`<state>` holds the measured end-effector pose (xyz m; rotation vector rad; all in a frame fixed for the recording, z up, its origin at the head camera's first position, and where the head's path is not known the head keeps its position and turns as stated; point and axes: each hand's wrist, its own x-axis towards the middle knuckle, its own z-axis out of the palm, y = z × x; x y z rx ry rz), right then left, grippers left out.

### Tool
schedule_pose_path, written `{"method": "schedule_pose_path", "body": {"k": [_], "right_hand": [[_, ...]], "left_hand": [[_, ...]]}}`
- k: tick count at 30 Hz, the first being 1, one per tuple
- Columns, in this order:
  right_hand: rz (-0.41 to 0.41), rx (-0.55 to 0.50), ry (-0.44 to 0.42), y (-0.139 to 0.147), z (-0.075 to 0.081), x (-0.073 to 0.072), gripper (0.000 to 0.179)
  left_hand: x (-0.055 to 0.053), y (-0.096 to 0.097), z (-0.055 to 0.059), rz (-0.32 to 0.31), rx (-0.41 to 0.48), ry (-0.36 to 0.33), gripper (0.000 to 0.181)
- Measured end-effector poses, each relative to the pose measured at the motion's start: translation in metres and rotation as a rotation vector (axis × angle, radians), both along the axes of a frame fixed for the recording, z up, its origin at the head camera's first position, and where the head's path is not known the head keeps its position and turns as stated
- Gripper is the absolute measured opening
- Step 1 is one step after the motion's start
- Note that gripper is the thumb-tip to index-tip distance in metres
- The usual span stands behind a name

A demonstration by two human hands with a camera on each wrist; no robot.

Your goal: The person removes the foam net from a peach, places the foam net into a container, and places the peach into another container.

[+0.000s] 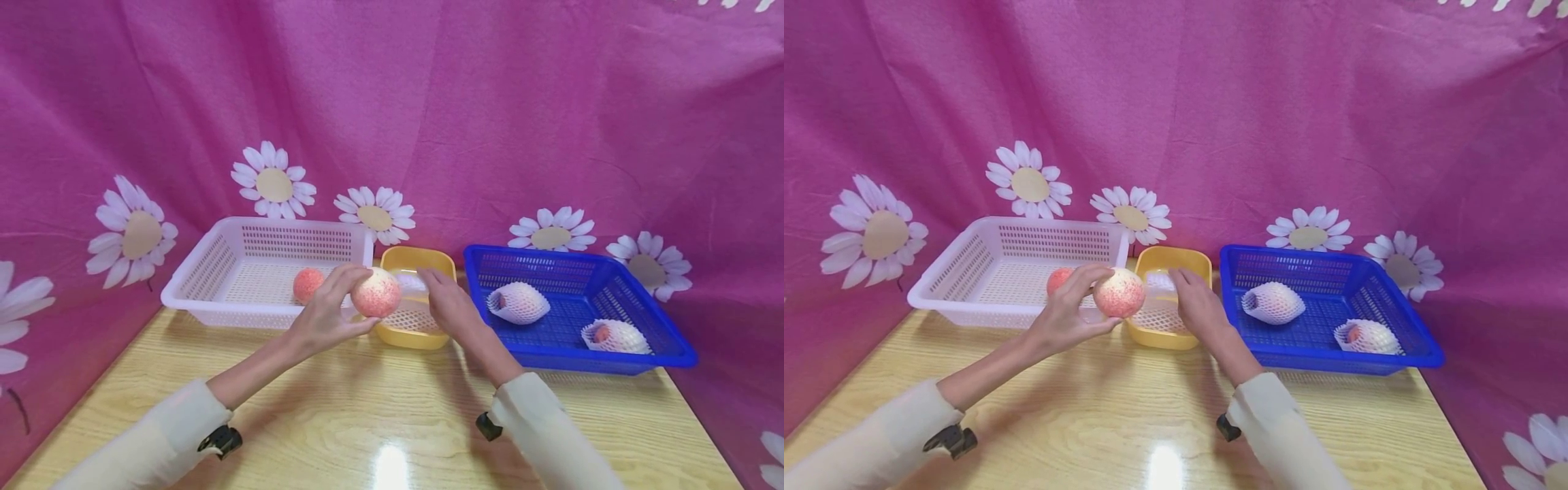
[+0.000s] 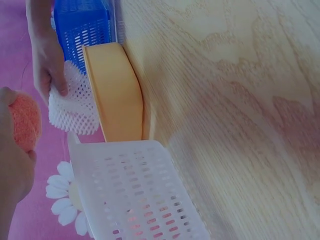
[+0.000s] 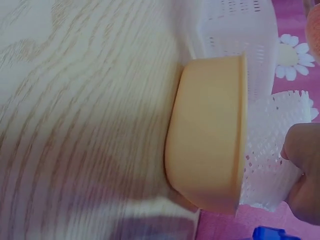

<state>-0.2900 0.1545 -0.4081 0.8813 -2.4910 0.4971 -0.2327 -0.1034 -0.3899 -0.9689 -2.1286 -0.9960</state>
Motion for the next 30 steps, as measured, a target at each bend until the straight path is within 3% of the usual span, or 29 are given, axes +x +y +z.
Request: {"method": "schedule_pose_path", "body": {"k": [7,21,30], "right_hand": [[-0.022,0.062,-0.074,-0.002,-0.01,-0.004,0.039],[0.156,0.135,-0.224,-0.002,-0.017,-0.003,0.03],[0.114,0.17,-0.404,-0.007,-0.016,-0.002,0.023]], "left_hand": [[0.0,-0.003,0.0,0.002,0.005,-0.002,0.072],[-0.002,-0.008,-0.001,0.013,0.01,-0.017,0.072],[-0.004,-0.011,-0.002,0.014,0.011,-0.018,0.071]]}}
